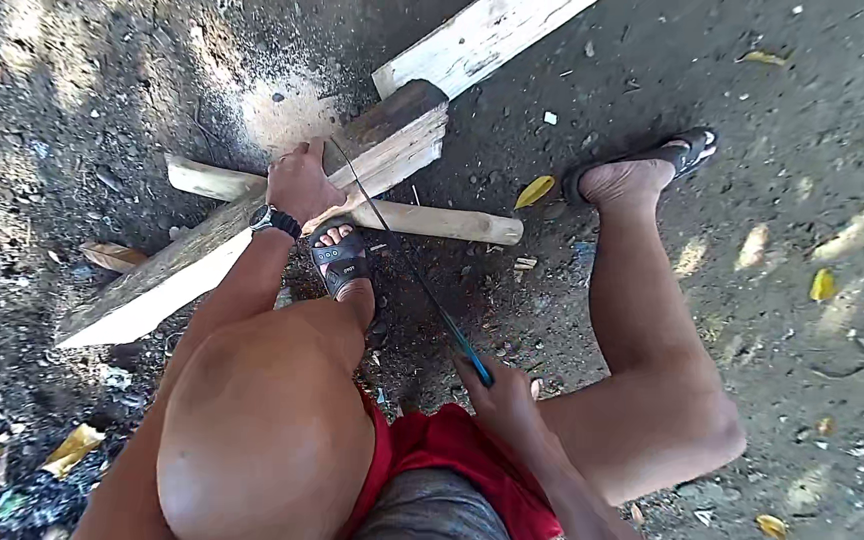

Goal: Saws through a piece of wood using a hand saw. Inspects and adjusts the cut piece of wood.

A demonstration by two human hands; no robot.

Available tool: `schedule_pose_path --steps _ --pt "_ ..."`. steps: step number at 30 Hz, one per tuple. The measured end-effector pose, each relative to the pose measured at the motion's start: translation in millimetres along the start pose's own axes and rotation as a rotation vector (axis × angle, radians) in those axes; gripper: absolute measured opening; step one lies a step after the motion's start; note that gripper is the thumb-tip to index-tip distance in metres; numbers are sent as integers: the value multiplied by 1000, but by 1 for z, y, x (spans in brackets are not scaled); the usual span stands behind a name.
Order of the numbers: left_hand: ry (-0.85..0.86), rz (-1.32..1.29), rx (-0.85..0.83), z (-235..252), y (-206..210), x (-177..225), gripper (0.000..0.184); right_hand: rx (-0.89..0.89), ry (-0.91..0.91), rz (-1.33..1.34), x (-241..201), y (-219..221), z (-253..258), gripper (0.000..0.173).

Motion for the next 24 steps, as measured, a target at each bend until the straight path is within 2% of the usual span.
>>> schedule_pose_path --steps 1,3,5,6,9,13,15,16,17,18,20,22,23,24 --pt "-37 -87 -43 23 35 -24 88 -58 -7 5 -16 1 57 42" --pt "-180 -175 -291 52 74 -51 94 -120 -47 53 -48 8 166 46" --pt "-241 -190 -373 55 80 -54 93 -99 -81 123 -75 9 223 46" --pt "-247 -193 -389 54 81 -50 93 -90 -71 148 -77 9 222 46" --pt "-259 -200 -379 49 75 -49 95 -53 -82 144 -63 8 157 51" --pt "-212 -200 -368 52 78 -48 94 12 8 53 26 6 3 45" --pt "-218 -198 -370 52 76 -49 95 45 37 45 35 -1 -54 40" --pt "-222 -198 -374 50 77 -49 95 51 28 32 28 -2 -56 39" --pt "-222 -196 -373 50 77 -47 95 30 17 19 16 -4 -36 39" --pt "-221 -189 -364 51 76 -47 95 -19 8 13 0 -4 4 40" --pt "-225 -178 -344 54 73 -51 96 -104 -26 27 -34 0 112 43" --pt "-240 -178 -356 50 76 -52 95 -126 -41 75 -65 6 193 47" --pt "-239 -180 -356 54 74 -53 94 -118 -41 99 -77 5 214 48" --pt "-233 -192 -363 55 75 -50 94 -108 -36 116 -78 5 213 50"
Point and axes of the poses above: each hand's wrist, its own z-axis towards the middle knuckle, its own y-axis out of the palm, x = y × z, the point moved 9 cm from there along z, towards the middle knuckle, and after that the axes turned 15 degrees about -x, right-handed, at the moved point
